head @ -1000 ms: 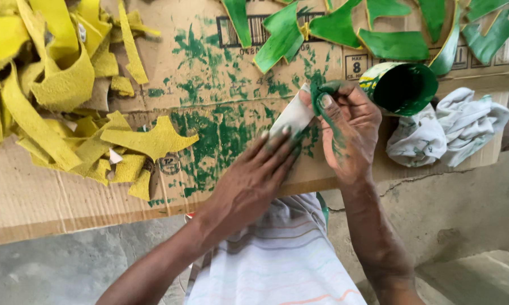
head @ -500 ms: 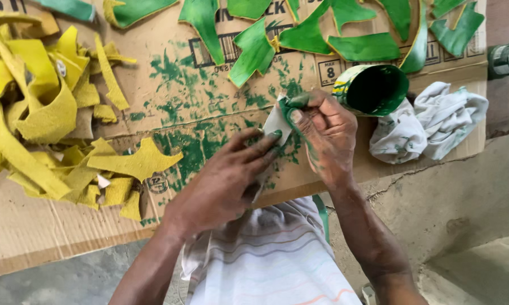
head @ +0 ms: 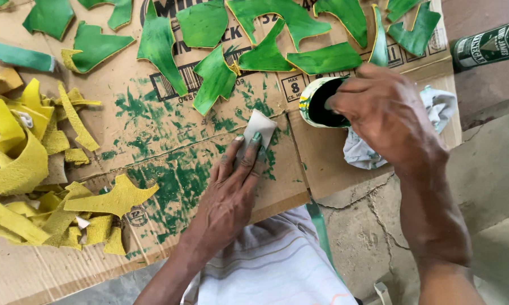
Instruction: The person repeatedly picks up yellow sponge pieces from a pile on a cardboard surface, applies green paint using a small brush, and places the painted pieces aside. The process is repeated for multiple sponge pieces throughout the clip.
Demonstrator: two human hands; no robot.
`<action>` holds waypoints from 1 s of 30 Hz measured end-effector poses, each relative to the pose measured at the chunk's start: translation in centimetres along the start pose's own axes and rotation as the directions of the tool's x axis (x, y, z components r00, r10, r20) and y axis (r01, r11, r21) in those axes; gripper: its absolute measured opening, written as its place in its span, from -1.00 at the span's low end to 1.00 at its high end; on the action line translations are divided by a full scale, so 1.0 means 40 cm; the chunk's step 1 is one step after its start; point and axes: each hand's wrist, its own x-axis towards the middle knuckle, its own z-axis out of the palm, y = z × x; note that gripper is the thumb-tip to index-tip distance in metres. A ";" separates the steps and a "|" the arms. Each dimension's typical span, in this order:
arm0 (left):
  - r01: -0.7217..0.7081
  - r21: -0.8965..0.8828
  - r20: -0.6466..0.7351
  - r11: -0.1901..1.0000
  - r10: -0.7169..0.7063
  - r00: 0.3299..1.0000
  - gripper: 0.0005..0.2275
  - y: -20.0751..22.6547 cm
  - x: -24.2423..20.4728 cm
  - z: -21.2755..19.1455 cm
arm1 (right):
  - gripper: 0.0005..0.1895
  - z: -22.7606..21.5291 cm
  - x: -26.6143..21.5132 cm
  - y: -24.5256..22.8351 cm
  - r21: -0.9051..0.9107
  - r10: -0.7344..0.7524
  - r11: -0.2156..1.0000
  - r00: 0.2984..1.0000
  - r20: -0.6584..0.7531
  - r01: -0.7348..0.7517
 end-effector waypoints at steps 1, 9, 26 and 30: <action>-0.003 0.003 -0.020 1.000 0.003 1.000 -0.50 0.002 0.001 0.008 | -0.86 0.010 0.007 -0.003 -0.040 0.027 0.999 0.997 0.072 -0.024; 0.071 -0.011 0.002 0.997 -0.071 0.997 -0.47 0.010 0.015 0.026 | -0.76 0.026 0.010 -0.007 -0.084 0.078 0.994 0.987 0.139 -0.067; 0.001 -0.070 -0.148 0.998 -0.011 0.989 -0.47 -0.002 -0.002 -0.044 | -0.90 -0.048 -0.082 -0.205 0.335 0.154 0.942 0.911 -0.382 -0.019; -0.002 -0.088 -0.101 0.996 -0.007 0.995 -0.48 -0.004 -0.026 -0.072 | -0.86 0.035 -0.076 -0.296 0.525 0.271 0.849 0.902 -0.336 -0.059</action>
